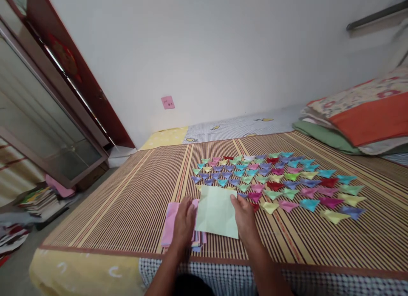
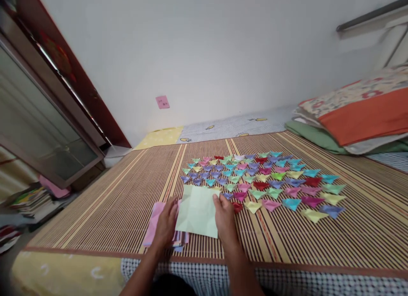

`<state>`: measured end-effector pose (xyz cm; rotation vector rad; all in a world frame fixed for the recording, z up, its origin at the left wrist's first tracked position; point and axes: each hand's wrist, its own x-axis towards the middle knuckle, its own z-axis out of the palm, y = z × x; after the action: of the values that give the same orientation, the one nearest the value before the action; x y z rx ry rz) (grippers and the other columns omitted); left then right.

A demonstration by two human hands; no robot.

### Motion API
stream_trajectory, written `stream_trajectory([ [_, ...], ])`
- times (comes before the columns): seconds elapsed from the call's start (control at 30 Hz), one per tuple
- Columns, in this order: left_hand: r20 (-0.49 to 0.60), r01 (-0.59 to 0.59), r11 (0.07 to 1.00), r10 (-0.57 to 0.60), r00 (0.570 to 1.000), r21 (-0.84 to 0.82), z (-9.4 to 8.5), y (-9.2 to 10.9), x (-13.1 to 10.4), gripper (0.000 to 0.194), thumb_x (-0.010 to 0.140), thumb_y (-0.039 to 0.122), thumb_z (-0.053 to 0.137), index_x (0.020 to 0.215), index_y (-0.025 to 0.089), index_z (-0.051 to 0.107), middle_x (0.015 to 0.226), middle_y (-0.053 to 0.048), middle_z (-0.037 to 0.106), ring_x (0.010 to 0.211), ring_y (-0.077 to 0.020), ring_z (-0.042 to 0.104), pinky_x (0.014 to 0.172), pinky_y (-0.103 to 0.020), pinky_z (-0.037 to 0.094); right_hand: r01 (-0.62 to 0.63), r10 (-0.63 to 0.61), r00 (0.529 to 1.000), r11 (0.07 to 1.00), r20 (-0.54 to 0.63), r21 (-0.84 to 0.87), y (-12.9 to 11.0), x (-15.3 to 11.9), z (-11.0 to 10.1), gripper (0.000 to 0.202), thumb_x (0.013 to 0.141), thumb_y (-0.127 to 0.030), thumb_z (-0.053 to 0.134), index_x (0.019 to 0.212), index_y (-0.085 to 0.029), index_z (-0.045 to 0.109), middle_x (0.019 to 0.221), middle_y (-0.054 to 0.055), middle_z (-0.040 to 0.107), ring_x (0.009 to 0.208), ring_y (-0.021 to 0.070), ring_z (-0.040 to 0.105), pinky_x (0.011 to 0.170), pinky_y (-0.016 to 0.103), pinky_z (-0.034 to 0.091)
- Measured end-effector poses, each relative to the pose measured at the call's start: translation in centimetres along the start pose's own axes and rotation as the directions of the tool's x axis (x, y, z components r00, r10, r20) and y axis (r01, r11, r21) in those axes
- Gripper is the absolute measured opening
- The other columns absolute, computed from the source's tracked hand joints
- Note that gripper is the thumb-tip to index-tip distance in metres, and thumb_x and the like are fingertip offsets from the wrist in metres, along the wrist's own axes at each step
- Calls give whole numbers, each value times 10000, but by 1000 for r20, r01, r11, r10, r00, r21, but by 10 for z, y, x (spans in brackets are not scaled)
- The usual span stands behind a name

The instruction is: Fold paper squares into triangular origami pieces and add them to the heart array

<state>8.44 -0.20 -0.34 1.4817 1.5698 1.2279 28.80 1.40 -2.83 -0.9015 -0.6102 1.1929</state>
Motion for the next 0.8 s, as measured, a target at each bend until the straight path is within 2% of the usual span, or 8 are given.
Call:
stream_trajectory([
  [0.1,-112,-64,997,58,992,-50,-10,30,8,386,976,410,531,1274,201,659,1441,-126,606,1460,-295,415,1197,-402,326,43,-41,999,996,30,-80,-18,1,2,301,735,-474,821,790,-201,707,589,-18,709,638,233,673,558,283,506],
  [0.17,-85,-93,992,85,993,-90,-14,52,14,382,965,448,554,1214,198,703,1330,-123,682,1337,-304,549,1100,-394,440,70,-63,996,989,57,-130,-32,4,7,325,741,-495,815,799,-191,714,616,-6,717,626,227,657,540,274,483],
  [0.27,143,-63,985,87,986,-162,-11,78,23,381,814,465,761,1044,162,784,1043,-116,778,969,-297,718,814,-348,572,117,-104,992,974,76,-193,-53,12,17,360,768,-535,785,813,-186,709,638,-4,708,608,207,623,529,258,449],
  [0.3,287,-1,975,66,956,-220,-9,82,25,384,784,459,789,1015,152,791,986,-108,782,893,-281,720,750,-329,568,132,-118,990,969,78,-207,-59,15,20,370,780,-552,768,813,-190,704,640,-5,702,603,201,613,528,255,443],
  [0.33,332,50,960,47,942,-276,-7,86,27,382,762,471,798,963,146,798,909,-94,780,809,-259,710,690,-308,553,143,-128,988,965,83,-219,-64,18,23,379,793,-569,750,809,-193,697,643,-5,697,601,198,608,530,254,443],
  [0.43,282,81,933,23,959,-350,-3,86,31,367,754,498,781,836,141,795,745,-53,736,678,-209,657,611,-273,505,156,-125,983,955,134,-251,-75,24,30,399,796,-595,735,805,-198,694,667,2,693,608,198,608,545,264,464],
  [0.6,128,62,916,-12,992,-396,-4,76,35,395,748,531,762,826,145,792,730,-48,715,720,-224,647,641,-287,509,148,-85,976,935,200,-324,-75,26,28,367,708,-531,822,720,-182,707,654,2,669,617,187,592,575,268,477],
  [0.8,114,97,910,-55,992,-404,-7,66,41,354,717,507,786,657,166,710,581,4,587,586,-153,536,546,-243,422,122,-47,978,920,205,-373,-76,26,23,352,668,-507,843,660,-181,712,594,-11,623,563,158,535,528,252,433],
])
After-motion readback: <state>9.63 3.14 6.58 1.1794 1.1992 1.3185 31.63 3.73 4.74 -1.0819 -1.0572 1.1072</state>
